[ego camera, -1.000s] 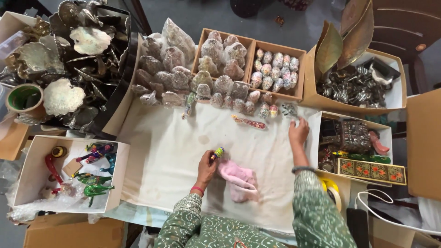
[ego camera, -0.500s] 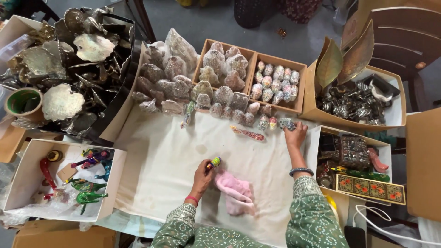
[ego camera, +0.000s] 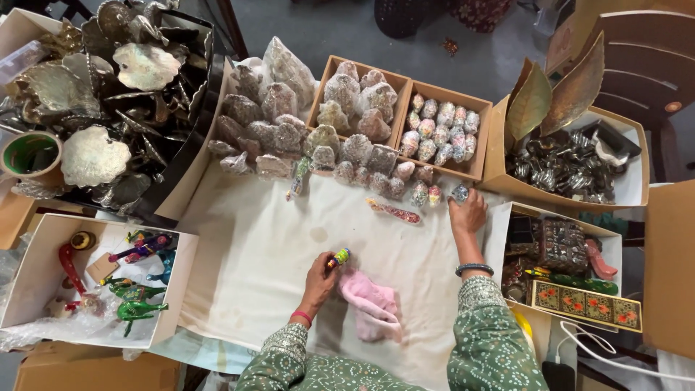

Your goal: Inspecting and cleaning small decorative figurines and ornaments at a workstation.

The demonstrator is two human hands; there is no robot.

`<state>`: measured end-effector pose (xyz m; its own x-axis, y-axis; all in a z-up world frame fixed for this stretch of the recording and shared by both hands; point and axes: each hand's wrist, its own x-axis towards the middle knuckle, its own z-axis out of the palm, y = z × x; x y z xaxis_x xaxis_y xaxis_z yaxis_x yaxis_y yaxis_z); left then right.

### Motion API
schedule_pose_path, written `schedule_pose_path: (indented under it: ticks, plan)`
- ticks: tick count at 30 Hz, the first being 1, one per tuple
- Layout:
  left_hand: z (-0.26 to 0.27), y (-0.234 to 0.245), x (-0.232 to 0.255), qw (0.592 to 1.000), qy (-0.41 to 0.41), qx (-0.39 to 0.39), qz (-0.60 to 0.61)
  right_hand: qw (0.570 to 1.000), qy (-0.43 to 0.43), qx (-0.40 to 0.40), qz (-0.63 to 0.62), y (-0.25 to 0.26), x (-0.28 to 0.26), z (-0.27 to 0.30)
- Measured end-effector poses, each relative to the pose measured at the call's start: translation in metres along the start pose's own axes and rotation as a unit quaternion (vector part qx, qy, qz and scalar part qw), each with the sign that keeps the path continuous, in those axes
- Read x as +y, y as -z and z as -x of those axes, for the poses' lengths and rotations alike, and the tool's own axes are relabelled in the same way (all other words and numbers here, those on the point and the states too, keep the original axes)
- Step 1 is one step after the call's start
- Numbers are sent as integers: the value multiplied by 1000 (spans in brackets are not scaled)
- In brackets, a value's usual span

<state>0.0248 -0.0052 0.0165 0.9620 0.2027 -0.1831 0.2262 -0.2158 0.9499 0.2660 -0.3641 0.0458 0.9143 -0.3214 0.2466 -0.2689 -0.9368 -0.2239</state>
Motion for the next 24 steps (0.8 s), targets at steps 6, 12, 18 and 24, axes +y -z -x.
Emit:
schedule_pose_path:
  ticks: [6,12,18,24]
  plan:
    - [0,3,7,1000,3,-5,2,1000,-17,25,-3,9,-2,11]
    - [1,3,8,1000,-20,5,-1,978,-86,-23,-191,-41,12,47]
    - [1,2,10,1000,7,2,1,980,97,-7,-173,-9,-36,55]
    - [3,2,6,1000,-9,-2,1,969,64,20,-239,-66,-2,46]
